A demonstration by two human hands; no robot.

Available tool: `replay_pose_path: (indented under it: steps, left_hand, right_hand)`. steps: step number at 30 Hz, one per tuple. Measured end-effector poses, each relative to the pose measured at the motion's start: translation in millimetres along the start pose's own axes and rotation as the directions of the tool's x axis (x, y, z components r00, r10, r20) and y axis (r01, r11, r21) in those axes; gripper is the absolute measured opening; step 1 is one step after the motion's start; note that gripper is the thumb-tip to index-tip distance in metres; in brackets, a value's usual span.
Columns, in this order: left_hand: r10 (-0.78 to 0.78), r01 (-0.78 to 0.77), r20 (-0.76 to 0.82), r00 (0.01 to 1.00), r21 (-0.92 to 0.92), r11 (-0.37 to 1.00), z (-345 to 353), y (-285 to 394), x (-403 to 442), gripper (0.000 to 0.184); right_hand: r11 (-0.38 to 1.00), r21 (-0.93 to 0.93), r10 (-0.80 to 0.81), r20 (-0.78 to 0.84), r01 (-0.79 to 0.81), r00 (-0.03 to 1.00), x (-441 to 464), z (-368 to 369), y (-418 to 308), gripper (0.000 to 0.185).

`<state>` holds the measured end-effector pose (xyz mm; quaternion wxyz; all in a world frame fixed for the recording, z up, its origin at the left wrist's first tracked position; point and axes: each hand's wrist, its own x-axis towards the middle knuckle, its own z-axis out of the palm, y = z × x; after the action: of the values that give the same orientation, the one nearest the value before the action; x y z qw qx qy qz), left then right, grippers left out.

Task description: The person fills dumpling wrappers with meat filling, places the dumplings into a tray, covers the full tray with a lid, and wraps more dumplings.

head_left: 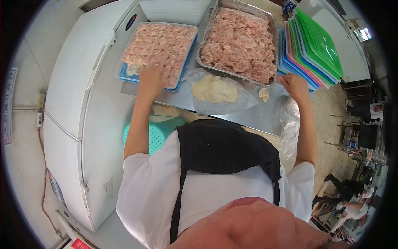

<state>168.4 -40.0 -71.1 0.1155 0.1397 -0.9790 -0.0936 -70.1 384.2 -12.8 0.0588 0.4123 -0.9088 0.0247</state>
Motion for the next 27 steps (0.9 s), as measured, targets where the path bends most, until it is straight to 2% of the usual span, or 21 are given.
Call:
replay_pose_path:
  steps: [2,4,7,8,10,13,15,16,19,21,22,23,25,27]
  left_hand:
    - [0.157,-0.187,-0.114,0.981,-0.338,0.922,13.9,45.1,6.6,0.040]
    - [0.276,-0.235,0.007,0.961,-0.501,0.833,43.6,80.8,2.2,0.042]
    - [0.418,-0.309,0.101,0.903,-0.523,0.794,88.0,117.7,0.1,0.040]
    - [0.408,-0.328,0.057,0.911,-0.502,0.800,97.3,123.3,-0.6,0.036]
    - [0.394,-0.363,-0.028,0.919,-0.455,0.813,107.8,131.8,0.0,0.027]
    - [0.395,-0.326,0.092,0.914,-0.414,0.850,111.0,130.3,5.3,0.024]
    - [0.388,-0.334,0.022,0.921,-0.465,0.820,108.5,130.0,8.3,0.020]
    - [0.383,-0.339,-0.011,0.924,-0.490,0.803,106.1,130.5,9.8,0.018]
    - [0.247,-0.220,-0.029,0.969,-0.566,0.795,105.8,130.5,18.1,0.016]
    - [0.072,0.076,0.143,0.987,-0.814,0.576,112.3,125.1,26.8,0.017]
    - [0.013,0.221,0.250,0.968,-0.880,0.421,115.4,122.6,30.6,0.017]
    - [0.021,0.306,0.313,0.950,-0.938,0.164,118.6,120.5,34.3,0.019]
    - [0.089,0.429,0.426,0.900,-0.830,-0.356,112.1,121.4,43.0,0.023]
    - [0.116,0.447,0.443,0.889,-0.895,-0.010,90.2,123.2,49.8,0.032]
  right_hand:
    - [0.997,-0.018,-0.080,0.007,0.080,0.997,4.7,2.0,15.6,0.038]
    - [0.988,-0.082,-0.130,-0.010,0.129,0.991,4.8,23.5,29.7,0.039]
    - [0.994,-0.048,-0.094,0.057,0.097,0.994,-6.7,51.7,29.8,0.041]
    - [0.994,-0.067,-0.087,0.055,0.090,0.995,-11.1,56.8,26.8,0.040]
    - [0.998,0.010,-0.070,0.050,0.070,0.996,-16.5,56.6,14.3,0.039]
    - [0.997,0.062,-0.058,0.042,0.055,0.997,-16.0,61.4,6.3,0.038]
    - [0.992,0.105,-0.071,0.006,0.070,0.997,-12.3,64.8,4.6,0.039]
    - [0.993,0.107,-0.060,0.039,0.056,0.997,-9.9,63.1,3.0,0.039]
    - [0.990,0.137,-0.037,0.118,0.020,0.992,-4.2,53.2,0.9,0.039]
    - [0.981,0.193,-0.044,0.143,0.016,0.989,1.4,51.4,3.2,0.038]
    - [0.958,0.284,-0.024,0.184,-0.029,0.983,3.6,57.0,8.3,0.038]
    - [0.925,0.372,-0.007,0.225,-0.079,0.974,5.9,68.0,15.9,0.039]
    - [0.827,0.531,0.023,0.297,-0.185,0.954,11.9,77.4,14.0,0.040]
    - [0.693,0.663,0.037,0.361,-0.284,0.932,20.0,83.7,5.0,0.041]
